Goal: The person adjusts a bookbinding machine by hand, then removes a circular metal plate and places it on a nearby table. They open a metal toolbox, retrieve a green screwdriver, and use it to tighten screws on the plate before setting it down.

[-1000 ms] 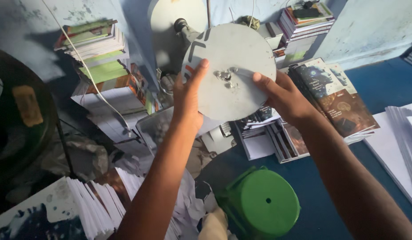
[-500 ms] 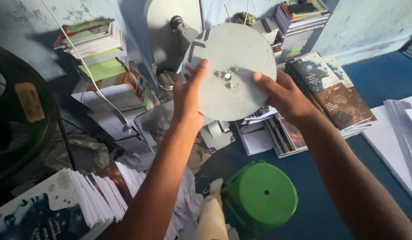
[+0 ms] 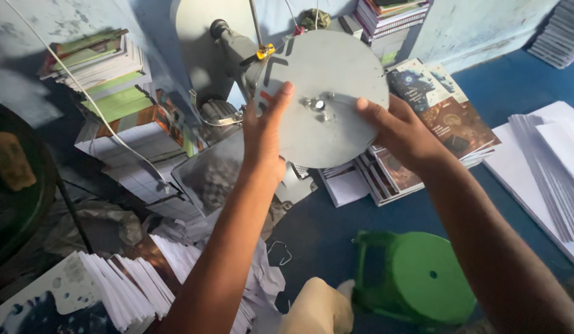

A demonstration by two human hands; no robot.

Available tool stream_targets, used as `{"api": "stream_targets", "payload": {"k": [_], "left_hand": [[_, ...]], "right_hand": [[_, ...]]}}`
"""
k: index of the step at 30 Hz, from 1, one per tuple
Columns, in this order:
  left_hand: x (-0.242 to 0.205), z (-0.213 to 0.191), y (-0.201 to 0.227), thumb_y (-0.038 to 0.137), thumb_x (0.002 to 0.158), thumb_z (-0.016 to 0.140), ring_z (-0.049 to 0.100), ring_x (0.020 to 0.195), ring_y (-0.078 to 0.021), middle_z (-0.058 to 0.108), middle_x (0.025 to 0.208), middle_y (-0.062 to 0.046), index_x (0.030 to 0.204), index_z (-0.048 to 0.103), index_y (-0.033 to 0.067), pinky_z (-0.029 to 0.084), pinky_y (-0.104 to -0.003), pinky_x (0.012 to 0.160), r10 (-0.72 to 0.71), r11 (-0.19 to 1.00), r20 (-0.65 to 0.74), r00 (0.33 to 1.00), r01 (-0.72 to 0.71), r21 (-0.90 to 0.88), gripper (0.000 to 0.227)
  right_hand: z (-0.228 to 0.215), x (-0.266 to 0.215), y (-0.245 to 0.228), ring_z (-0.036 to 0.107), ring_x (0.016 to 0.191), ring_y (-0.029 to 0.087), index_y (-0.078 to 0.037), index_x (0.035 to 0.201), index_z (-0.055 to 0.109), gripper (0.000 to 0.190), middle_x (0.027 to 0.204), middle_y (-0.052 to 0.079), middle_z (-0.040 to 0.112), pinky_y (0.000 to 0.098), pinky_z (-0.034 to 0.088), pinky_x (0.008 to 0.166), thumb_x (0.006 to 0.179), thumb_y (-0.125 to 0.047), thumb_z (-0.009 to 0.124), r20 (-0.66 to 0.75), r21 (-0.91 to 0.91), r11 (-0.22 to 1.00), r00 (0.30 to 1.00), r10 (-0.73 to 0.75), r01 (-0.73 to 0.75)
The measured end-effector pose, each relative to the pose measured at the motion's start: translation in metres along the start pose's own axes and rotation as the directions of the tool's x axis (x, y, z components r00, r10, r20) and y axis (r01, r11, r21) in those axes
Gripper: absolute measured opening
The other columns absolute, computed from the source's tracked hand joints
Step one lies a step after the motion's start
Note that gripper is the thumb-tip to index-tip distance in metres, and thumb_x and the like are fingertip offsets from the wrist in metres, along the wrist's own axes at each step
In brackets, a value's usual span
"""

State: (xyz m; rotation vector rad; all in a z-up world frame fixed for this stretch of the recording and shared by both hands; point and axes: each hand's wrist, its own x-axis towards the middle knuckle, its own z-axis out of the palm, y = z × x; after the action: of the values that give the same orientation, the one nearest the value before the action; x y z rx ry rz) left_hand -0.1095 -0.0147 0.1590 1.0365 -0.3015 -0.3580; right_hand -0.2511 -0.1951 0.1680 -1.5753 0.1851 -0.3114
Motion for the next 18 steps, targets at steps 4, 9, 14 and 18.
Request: {"api": "stream_targets", "payload": {"k": [4, 9, 14, 18], "left_hand": [[-0.001, 0.0019, -0.0036, 0.037, 0.082, 0.085, 0.06, 0.101, -0.0169, 0.063, 0.109, -0.006, 0.119, 0.067, 0.0048, 0.052, -0.035, 0.086, 0.012, 0.999, 0.066, 0.998, -0.009, -0.046, 0.053], [-0.0014, 0.003, -0.0033, 0.038, 0.08, 0.083, 0.062, 0.101, -0.0169, 0.065, 0.109, -0.006, 0.12, 0.066, 0.0055, 0.055, -0.036, 0.086, -0.019, 1.0, 0.083, 0.996, 0.021, -0.023, 0.054], [-0.005, 0.0066, -0.0002, 0.038, 0.081, 0.083, 0.063, 0.102, -0.017, 0.065, 0.11, -0.007, 0.123, 0.066, 0.0044, 0.055, -0.036, 0.086, -0.032, 0.999, 0.091, 0.995, 0.033, -0.014, 0.056], [-0.0079, 0.0082, 0.002, 0.034, 0.081, 0.083, 0.063, 0.103, -0.0169, 0.066, 0.111, -0.006, 0.124, 0.063, 0.006, 0.055, -0.035, 0.087, -0.036, 0.997, 0.116, 0.993, 0.043, -0.059, 0.055]], "right_hand": [[-0.0031, -0.0025, 0.0021, 0.065, 0.121, 0.029, 0.011, 0.146, 0.041, 0.08, 0.13, 0.023, 0.062, 0.0446, 0.055, 0.102, 0.097, -0.05, 0.06, -0.019, 0.0, 1.0, 1.0, 0.018, -0.018], [-0.007, -0.0037, 0.0077, 0.064, 0.119, 0.029, 0.009, 0.145, 0.041, 0.077, 0.129, 0.021, 0.061, 0.0442, 0.056, 0.099, 0.097, -0.049, 0.06, -0.094, 0.003, 0.999, 0.994, 0.054, -0.054], [-0.0087, -0.0085, 0.0102, 0.064, 0.118, 0.027, 0.01, 0.145, 0.042, 0.076, 0.13, 0.02, 0.061, 0.0421, 0.057, 0.099, 0.097, -0.047, 0.061, -0.099, 0.049, 0.999, 0.995, 0.029, -0.024], [-0.0086, -0.0098, 0.0091, 0.065, 0.117, 0.026, 0.011, 0.145, 0.043, 0.076, 0.129, 0.019, 0.062, 0.042, 0.056, 0.098, 0.098, -0.047, 0.06, -0.081, 0.081, 0.997, 0.996, 0.025, -0.018]]}}
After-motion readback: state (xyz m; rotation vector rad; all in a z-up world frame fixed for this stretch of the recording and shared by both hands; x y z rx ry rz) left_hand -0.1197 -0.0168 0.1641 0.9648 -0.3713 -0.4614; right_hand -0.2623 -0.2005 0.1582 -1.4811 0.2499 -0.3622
